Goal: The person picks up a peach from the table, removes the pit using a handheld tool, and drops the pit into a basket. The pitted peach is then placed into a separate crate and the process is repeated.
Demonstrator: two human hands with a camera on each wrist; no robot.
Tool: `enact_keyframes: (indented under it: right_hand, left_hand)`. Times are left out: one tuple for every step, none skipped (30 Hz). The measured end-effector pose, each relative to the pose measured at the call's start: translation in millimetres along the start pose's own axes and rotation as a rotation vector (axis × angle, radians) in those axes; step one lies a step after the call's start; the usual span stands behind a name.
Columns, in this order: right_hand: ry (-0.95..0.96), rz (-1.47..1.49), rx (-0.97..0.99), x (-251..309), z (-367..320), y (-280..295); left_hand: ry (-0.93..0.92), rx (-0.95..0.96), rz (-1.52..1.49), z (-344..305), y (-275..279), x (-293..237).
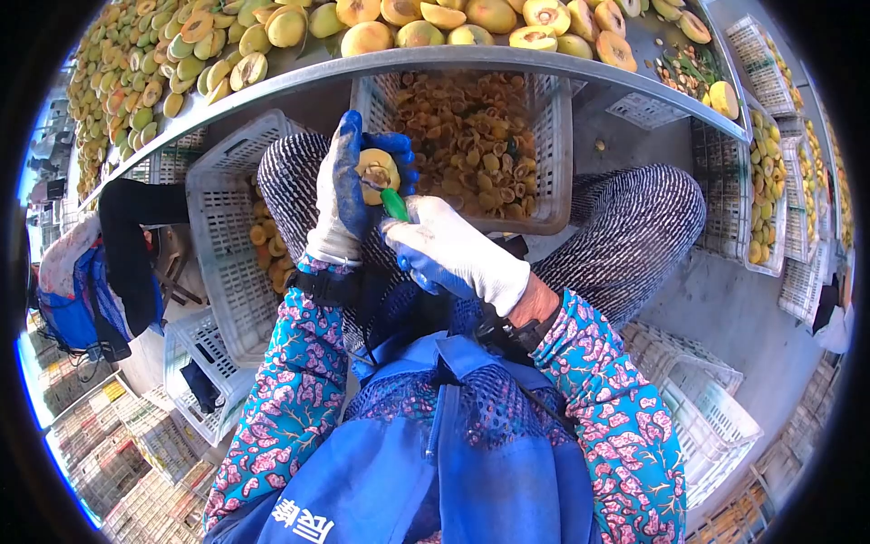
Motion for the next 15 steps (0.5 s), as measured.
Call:
enact_keyframes:
  right_hand:
    - [0.003, 0.077, -0.004, -0.3, -0.3, -1.2]
    - [0.028, -0.010, -0.014, -0.1, 1.4, -0.8]
    - [0.053, -0.097, -0.022, -1.6, 4.7, 0.5]
    - [0.078, -0.180, -0.031, -4.0, 7.7, 1.8]
    - [0.115, -0.280, -0.042, -6.1, 10.1, 3.4]
    - [0.151, -0.382, -0.056, -6.7, 11.8, 4.2]
    - [0.130, -0.347, -0.046, -5.6, 11.0, 5.2]
    - [0.108, -0.312, -0.038, -3.3, 9.8, 4.9]
    - [0.028, -0.138, -0.004, 5.4, 2.5, -0.1]
    - [-0.051, 0.033, 0.031, 10.0, -1.6, -2.8]
    - [-0.063, 0.126, 0.043, 9.2, -2.6, -2.0]
    - [-0.074, 0.167, 0.062, 7.9, -2.3, 1.5]
    - [-0.088, 0.205, 0.079, 4.9, -0.7, 5.9]
    - [-0.105, 0.246, 0.095, 2.1, -0.5, 8.4]
    - [-0.079, 0.268, 0.092, 0.7, -2.0, 8.4]
  left_hand:
    - [-0.007, -0.016, -0.036, 0.3, -1.2, 0.1]
    - [-0.017, -0.032, -0.073, 2.0, -2.9, -0.3]
    - [-0.026, -0.050, -0.108, 2.5, -3.9, -0.1]
    - [-0.029, -0.066, -0.128, 2.1, -3.8, 1.0]
    - [-0.032, -0.080, -0.149, 2.2, -3.9, 2.5]
    - [-0.035, -0.094, -0.173, 2.6, -3.9, 3.8]
    - [-0.021, -0.062, -0.178, 3.7, -3.2, 4.6]
    - [-0.006, -0.029, -0.183, 5.1, -1.1, 4.7]
    - [0.010, 0.002, -0.187, 5.0, -0.5, 5.2]
    - [-0.006, -0.026, -0.101, 4.3, -0.7, 3.7]
    - [-0.023, -0.053, -0.015, 3.5, -1.5, 1.3]
    - [-0.042, -0.078, 0.073, 3.7, -3.5, -1.7]
    - [0.044, -0.070, 0.068, 7.1, -2.9, 0.1]
    - [0.093, 0.008, -0.005, 6.4, -2.7, -1.3]
    - [0.145, 0.086, -0.078, 3.2, -2.8, -5.1]
Point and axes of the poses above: each hand's wrist, its own z-axis towards the middle knuckle, its own y-axis out of the back of the hand, x = y × z, the point moved 2 cm from there along z, towards the middle knuckle, and after that the axes turned 15 degrees about z, right-handed, at the moved point
